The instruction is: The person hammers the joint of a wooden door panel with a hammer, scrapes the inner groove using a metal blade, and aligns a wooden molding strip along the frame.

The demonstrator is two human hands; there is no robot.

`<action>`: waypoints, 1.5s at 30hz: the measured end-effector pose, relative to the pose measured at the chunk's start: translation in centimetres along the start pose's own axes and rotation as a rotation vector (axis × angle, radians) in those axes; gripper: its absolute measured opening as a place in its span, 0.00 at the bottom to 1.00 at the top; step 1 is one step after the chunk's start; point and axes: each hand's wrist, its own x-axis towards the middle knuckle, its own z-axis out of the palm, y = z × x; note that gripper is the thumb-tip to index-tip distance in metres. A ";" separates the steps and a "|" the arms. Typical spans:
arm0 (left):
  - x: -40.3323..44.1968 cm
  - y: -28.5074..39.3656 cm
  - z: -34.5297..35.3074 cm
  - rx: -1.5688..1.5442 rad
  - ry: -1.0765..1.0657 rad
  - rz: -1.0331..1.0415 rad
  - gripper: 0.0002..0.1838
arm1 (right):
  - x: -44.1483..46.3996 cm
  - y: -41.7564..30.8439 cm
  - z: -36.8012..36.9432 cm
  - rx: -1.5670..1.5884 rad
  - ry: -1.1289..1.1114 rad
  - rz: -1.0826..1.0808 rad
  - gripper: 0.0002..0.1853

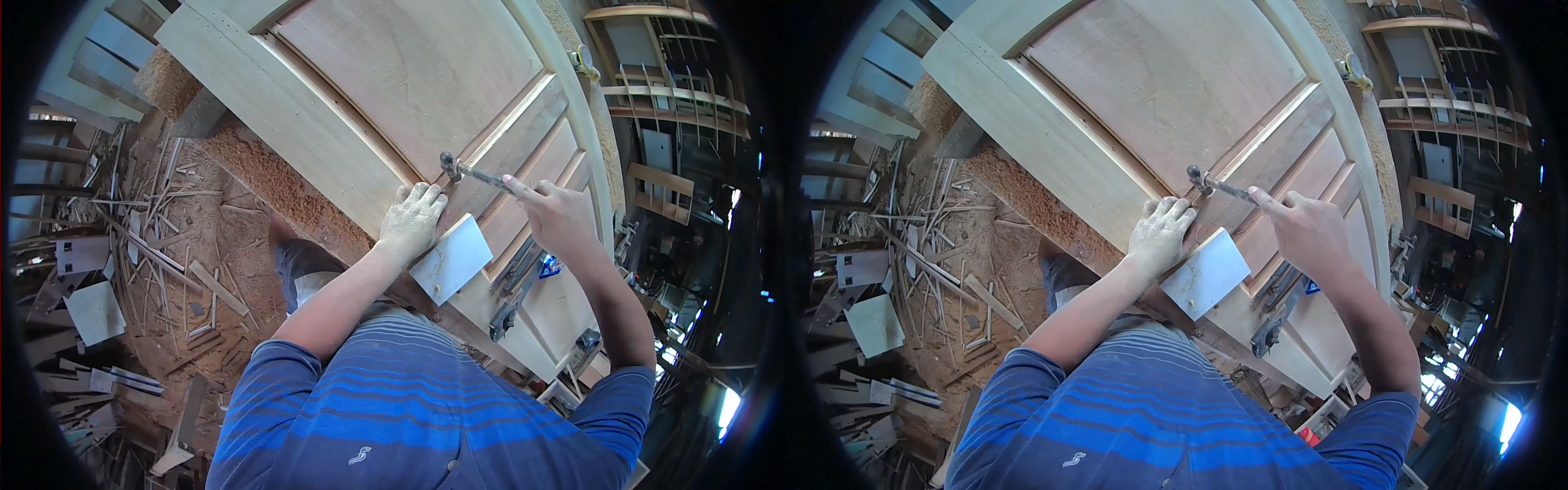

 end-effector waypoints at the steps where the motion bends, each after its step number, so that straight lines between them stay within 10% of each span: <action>1: -0.1 -0.1 0.1 -0.010 0.016 -0.001 0.20 | 0.3 -0.2 -0.6 0.040 0.031 0.005 0.32; 17: -0.1 0.3 -0.7 -0.013 0.011 0.004 0.20 | -0.3 -0.9 -1.4 0.311 0.265 0.072 0.31; 45: -0.1 0.0 0.1 -0.009 0.042 0.016 0.20 | -1.0 -0.2 -0.1 0.113 0.049 0.027 0.31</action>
